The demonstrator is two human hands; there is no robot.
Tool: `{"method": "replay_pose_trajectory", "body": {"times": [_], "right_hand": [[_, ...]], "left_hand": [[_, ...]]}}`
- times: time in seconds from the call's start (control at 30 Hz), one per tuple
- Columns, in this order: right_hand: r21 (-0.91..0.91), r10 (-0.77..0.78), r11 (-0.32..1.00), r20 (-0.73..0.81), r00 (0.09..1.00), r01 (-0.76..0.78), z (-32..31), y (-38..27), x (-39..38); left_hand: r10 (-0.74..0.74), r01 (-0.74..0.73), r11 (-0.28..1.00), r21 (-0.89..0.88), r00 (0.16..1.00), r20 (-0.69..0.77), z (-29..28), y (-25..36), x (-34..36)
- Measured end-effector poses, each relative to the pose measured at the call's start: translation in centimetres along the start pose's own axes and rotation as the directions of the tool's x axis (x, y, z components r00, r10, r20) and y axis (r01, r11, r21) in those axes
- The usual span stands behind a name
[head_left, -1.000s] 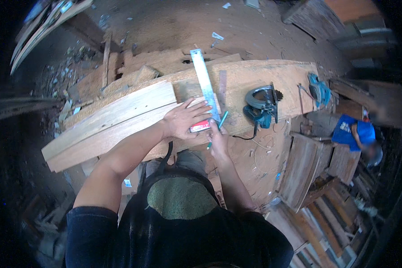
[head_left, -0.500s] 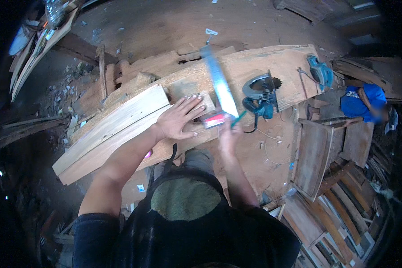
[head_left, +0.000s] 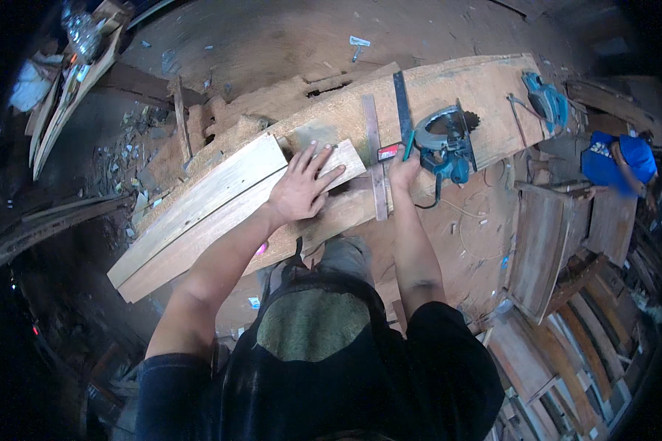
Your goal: The person measures and marks wooden planks with a tape measure and pencil, then uses a circular saw to cut the planks to size. The person repeatedly measures, marks, and cuts multiple pieces of wood on a workbench.
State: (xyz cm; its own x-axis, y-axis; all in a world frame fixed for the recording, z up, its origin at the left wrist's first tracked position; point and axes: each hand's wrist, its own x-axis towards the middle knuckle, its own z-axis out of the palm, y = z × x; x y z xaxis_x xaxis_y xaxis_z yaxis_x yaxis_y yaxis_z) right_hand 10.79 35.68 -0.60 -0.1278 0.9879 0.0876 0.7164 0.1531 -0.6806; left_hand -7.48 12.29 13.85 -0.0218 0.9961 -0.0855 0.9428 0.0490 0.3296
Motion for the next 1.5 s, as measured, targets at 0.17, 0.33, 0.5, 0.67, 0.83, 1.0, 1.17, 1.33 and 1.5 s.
{"method": "replay_pose_trajectory", "body": {"times": [0.17,0.33,0.5,0.67,0.83,1.0,1.17,1.33,1.5], "right_hand": [[0.017,-0.09,0.996,0.061,0.994,0.089,-2.8,-0.3,-2.5],[-0.116,-0.259,0.958,0.035,0.965,0.261,-3.3,4.2,-2.4],[-0.205,-0.181,0.941,0.369,0.912,0.269,-4.7,4.1,-6.0],[-0.351,0.004,0.92,0.451,0.893,0.173,-3.0,5.6,-12.8],[-0.19,0.111,0.982,0.531,0.84,-0.01,-5.7,3.0,-12.7],[-0.008,-0.001,1.0,0.466,0.885,0.005,-11.9,-0.2,-14.3],[0.284,0.073,0.928,0.498,0.864,-0.243,-17.6,-1.5,-17.7],[0.382,0.078,0.891,0.405,0.911,-0.246,-20.0,-2.7,-20.8],[0.276,-0.265,0.938,0.183,0.947,0.21,-21.7,-6.6,-20.1]], "left_hand": [[-0.059,0.058,0.997,-0.047,0.998,-0.022,0.1,-0.1,-0.4],[-0.036,0.036,0.999,-0.037,0.999,-0.006,-0.1,-0.2,0.4],[-0.04,0.039,0.999,-0.031,0.999,-0.023,-0.1,0.0,0.1],[-0.035,0.033,0.999,-0.038,0.999,-0.037,0.2,-0.2,0.4],[-0.174,0.162,0.983,-0.081,0.969,-0.175,0.6,0.6,-0.5],[-0.264,0.244,0.963,-0.114,0.936,-0.232,0.4,0.6,-4.8],[-0.306,0.294,0.952,-0.09,0.938,-0.164,0.0,-0.5,-8.5],[-0.301,0.28,0.95,-0.135,0.937,-0.175,0.3,-0.9,-9.3],[-0.26,0.232,0.963,-0.138,0.936,-0.239,1.3,-1.4,-9.8]]}}
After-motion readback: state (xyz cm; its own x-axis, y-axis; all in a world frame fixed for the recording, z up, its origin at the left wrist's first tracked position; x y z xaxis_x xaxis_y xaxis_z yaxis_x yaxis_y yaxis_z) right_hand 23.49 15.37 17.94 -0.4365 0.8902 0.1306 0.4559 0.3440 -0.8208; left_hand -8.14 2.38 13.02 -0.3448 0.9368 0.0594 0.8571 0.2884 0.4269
